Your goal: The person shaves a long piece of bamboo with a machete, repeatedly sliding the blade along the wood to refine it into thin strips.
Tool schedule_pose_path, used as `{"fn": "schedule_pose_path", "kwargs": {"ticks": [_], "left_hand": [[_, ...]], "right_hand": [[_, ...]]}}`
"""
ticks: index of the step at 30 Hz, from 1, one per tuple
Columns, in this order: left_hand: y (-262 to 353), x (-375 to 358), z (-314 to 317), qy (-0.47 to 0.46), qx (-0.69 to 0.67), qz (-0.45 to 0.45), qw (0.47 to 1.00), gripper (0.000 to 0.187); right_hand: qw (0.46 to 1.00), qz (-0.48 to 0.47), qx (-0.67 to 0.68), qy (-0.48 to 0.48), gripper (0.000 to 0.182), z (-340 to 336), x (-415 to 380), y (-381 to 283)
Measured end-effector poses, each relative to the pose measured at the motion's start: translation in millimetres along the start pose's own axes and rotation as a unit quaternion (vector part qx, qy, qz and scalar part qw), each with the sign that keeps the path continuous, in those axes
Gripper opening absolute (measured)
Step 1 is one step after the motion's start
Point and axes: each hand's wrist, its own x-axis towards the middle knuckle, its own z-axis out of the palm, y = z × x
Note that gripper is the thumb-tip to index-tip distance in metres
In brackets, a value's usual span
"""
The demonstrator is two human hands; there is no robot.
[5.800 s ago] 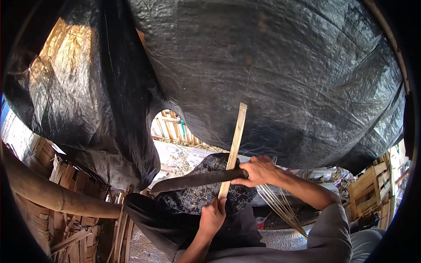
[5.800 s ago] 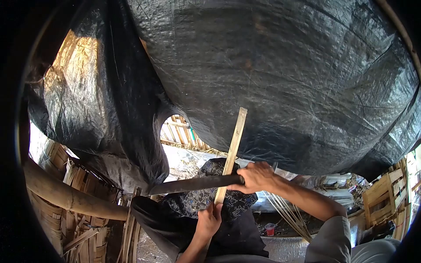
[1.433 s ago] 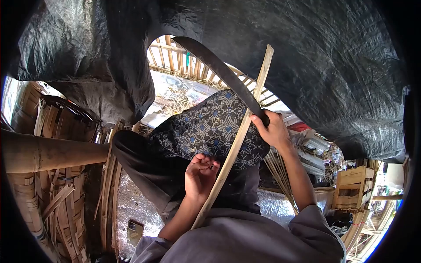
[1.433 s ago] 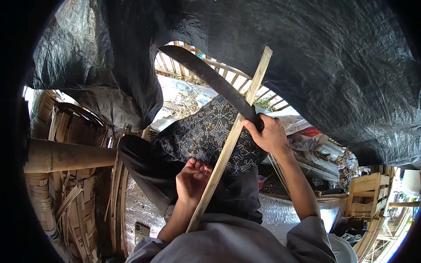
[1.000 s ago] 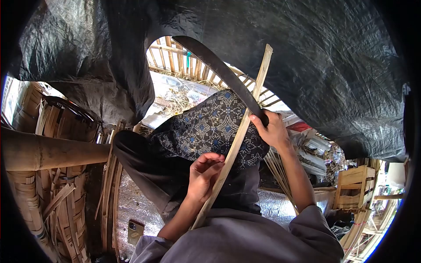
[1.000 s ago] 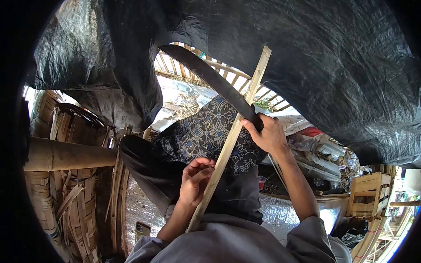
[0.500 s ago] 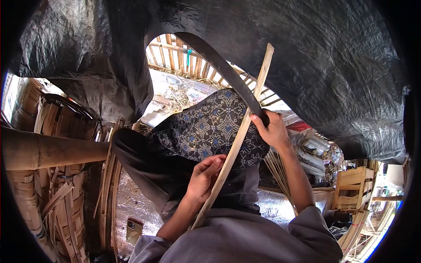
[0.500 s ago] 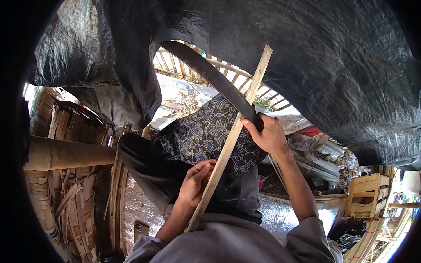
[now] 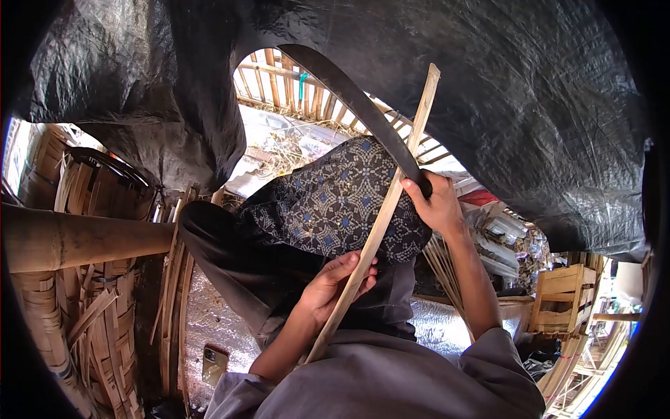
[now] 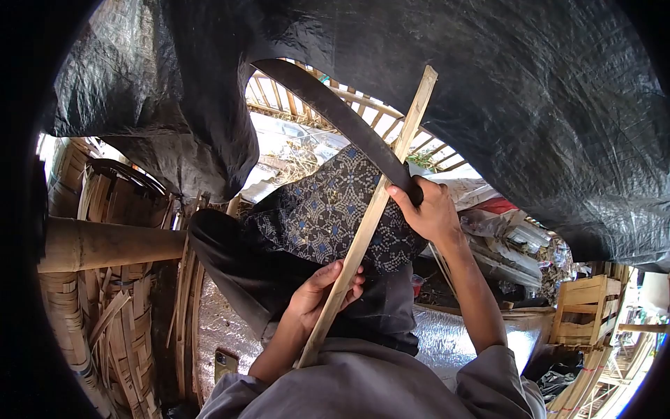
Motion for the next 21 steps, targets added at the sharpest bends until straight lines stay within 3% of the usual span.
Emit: {"fn": "schedule_pose_path", "kwargs": {"ticks": [9,15,18,20,21], "left_hand": [[-4.0,-4.7,-12.0,-0.055,-0.096,-0.026,0.994,0.028],[-6.5,-24.6,-24.0,-0.06,0.0,-0.081,0.995,0.035],[-6.8,-23.6,-35.5,-0.131,0.024,-0.134,0.982,0.042],[-5.3,-31.0,-15.8,-0.016,0.179,-0.058,0.982,0.042],[-6.6,-34.1,-9.4,-0.016,0.178,-0.058,0.982,0.042]], "right_hand": [[1.0,0.013,-0.015,-0.002,0.042,2.1,-0.1,5.9],[1.0,0.014,0.0,-0.009,0.042,-0.4,0.1,1.8],[1.0,0.008,-0.008,-0.01,0.042,-1.9,0.9,1.5],[1.0,-0.003,-0.015,0.016,0.043,-0.8,-0.2,3.8],[1.0,-0.003,-0.015,0.015,0.043,-3.0,-1.9,3.8]]}}
